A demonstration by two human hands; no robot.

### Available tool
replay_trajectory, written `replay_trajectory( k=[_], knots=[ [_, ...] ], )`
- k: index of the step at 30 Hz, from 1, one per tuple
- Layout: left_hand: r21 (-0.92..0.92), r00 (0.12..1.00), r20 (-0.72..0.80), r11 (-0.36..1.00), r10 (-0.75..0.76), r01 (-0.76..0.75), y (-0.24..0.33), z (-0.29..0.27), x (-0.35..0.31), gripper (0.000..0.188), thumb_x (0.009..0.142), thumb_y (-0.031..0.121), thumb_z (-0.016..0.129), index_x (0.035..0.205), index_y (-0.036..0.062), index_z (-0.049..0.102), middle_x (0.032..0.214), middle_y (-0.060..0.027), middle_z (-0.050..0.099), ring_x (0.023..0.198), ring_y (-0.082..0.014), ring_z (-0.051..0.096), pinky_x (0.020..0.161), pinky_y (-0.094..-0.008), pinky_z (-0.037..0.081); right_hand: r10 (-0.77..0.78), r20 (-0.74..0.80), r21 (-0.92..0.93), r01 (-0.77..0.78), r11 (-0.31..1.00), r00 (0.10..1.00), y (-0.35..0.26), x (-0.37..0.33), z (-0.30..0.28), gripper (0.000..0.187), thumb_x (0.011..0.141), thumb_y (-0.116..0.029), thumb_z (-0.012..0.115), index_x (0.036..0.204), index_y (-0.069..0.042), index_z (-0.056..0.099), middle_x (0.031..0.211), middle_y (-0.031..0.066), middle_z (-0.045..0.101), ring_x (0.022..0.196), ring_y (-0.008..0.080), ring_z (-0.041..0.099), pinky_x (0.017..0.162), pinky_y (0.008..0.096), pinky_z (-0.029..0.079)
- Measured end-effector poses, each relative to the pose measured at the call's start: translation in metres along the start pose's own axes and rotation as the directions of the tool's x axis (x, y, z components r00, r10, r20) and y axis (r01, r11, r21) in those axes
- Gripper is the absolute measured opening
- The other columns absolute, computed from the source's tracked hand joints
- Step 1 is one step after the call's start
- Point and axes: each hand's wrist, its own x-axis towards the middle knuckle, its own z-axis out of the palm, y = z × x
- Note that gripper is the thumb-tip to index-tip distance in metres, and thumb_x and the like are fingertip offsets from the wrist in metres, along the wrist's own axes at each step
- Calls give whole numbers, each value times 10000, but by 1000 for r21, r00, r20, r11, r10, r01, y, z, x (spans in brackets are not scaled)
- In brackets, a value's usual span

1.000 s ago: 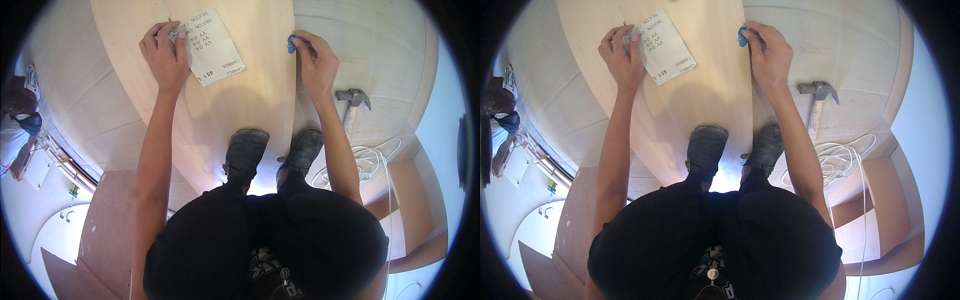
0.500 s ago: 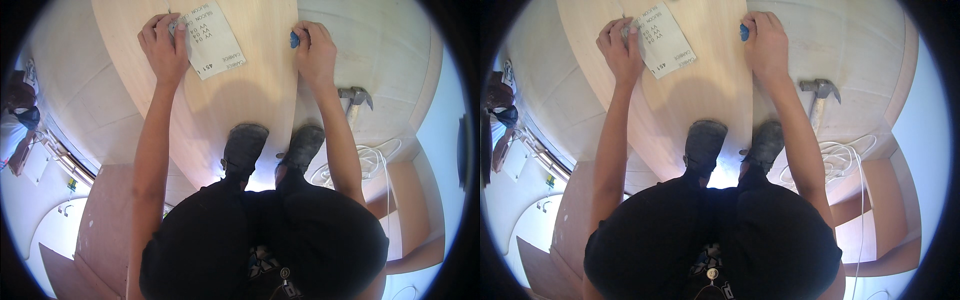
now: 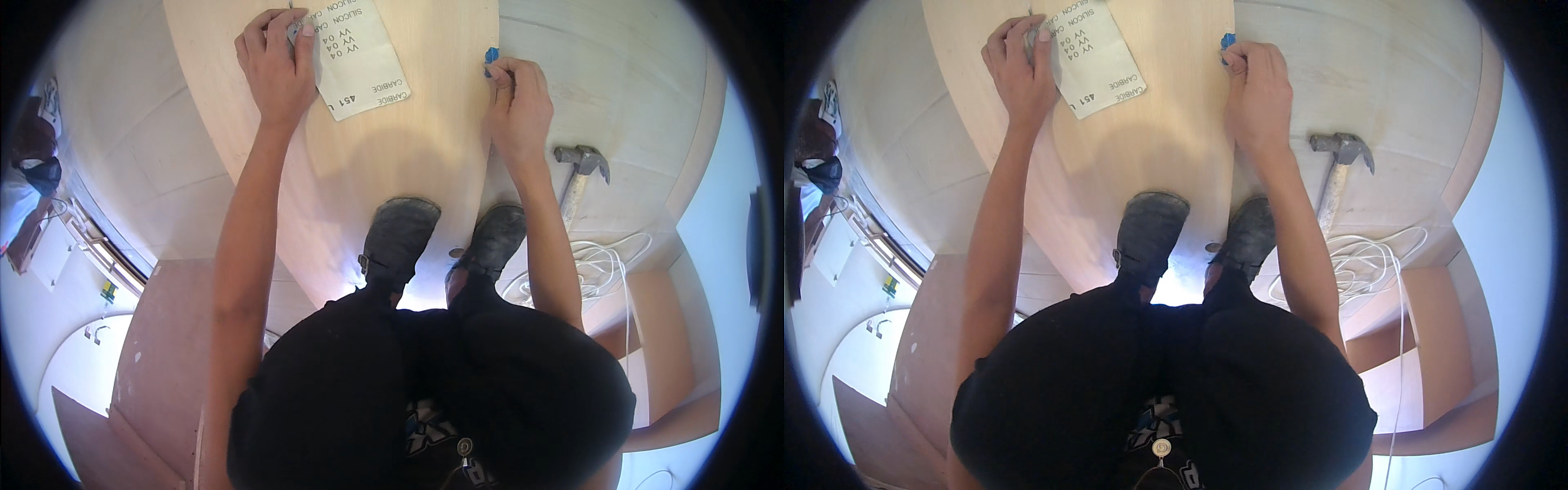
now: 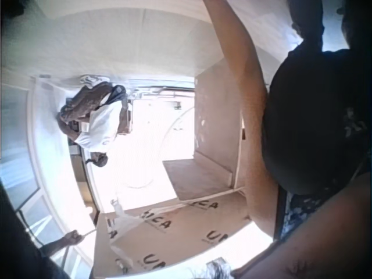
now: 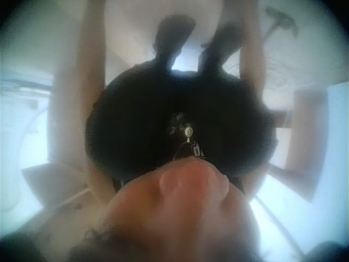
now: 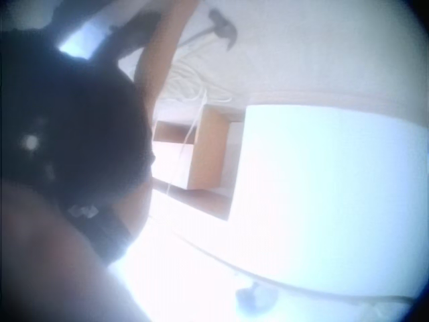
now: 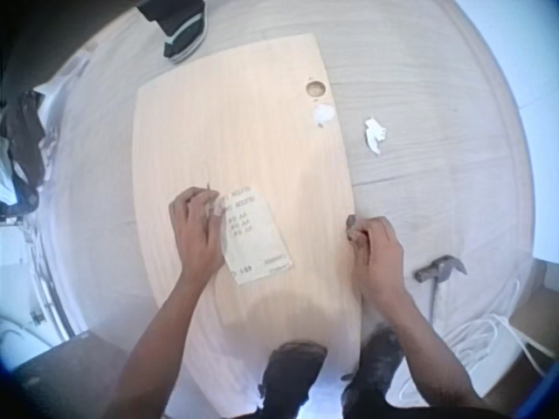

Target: The person sits on the floor and uses a hammer to tap a small white card onto a large light-colored board. They then use a blue tool to press along the edge of the board.

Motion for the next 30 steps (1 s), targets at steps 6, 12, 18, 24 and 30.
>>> replay_trajectory(
  k=[6,12,18,24,30],
  knots=[
    [7,1000,-5,1000,-8,8,0,0,-2,249,1086,274,680,1274,133,763,1352,-96,640,1270,-316,517,1112,-450,426,123,-50,191,-112,975,991,-8,7,-9,179,989,-46,742,1157,-9,693,1068,137,734,926,303,741,785,392,610],
    [-4,1000,-1,1000,9,-9,0,0,-1,254,1093,279,670,1276,128,762,1346,-98,648,1277,-314,513,1116,-446,419,-18,-2,179,18,984,1000,1,20,-8,201,984,-42,744,1184,-38,764,1088,143,735,931,301,753,816,386,611],
    [-16,1000,-8,1000,6,-6,1,1,-1,261,1100,287,658,1280,128,760,1340,-99,653,1278,-315,511,1115,-444,418,-68,88,58,63,996,994,9,31,-13,153,966,-70,774,1118,-50,789,1094,115,748,920,309,749,812,398,598],
    [-8,1000,-3,1000,28,-28,-2,0,-1,264,1099,291,657,1284,135,762,1350,-101,645,1280,-312,509,1113,-440,419,-95,126,112,81,990,987,9,36,-17,138,964,-60,770,1101,-42,765,1071,119,754,903,343,735,819,406,597],
    [-5,1000,2,1000,13,-13,-1,1,-3,275,1102,304,655,1290,135,761,1354,-96,640,1278,-312,509,1113,-441,418,-101,159,58,93,994,982,4,42,-21,151,959,20,743,1101,-24,769,1064,100,762,900,272,746,798,353,591]
  ],
)
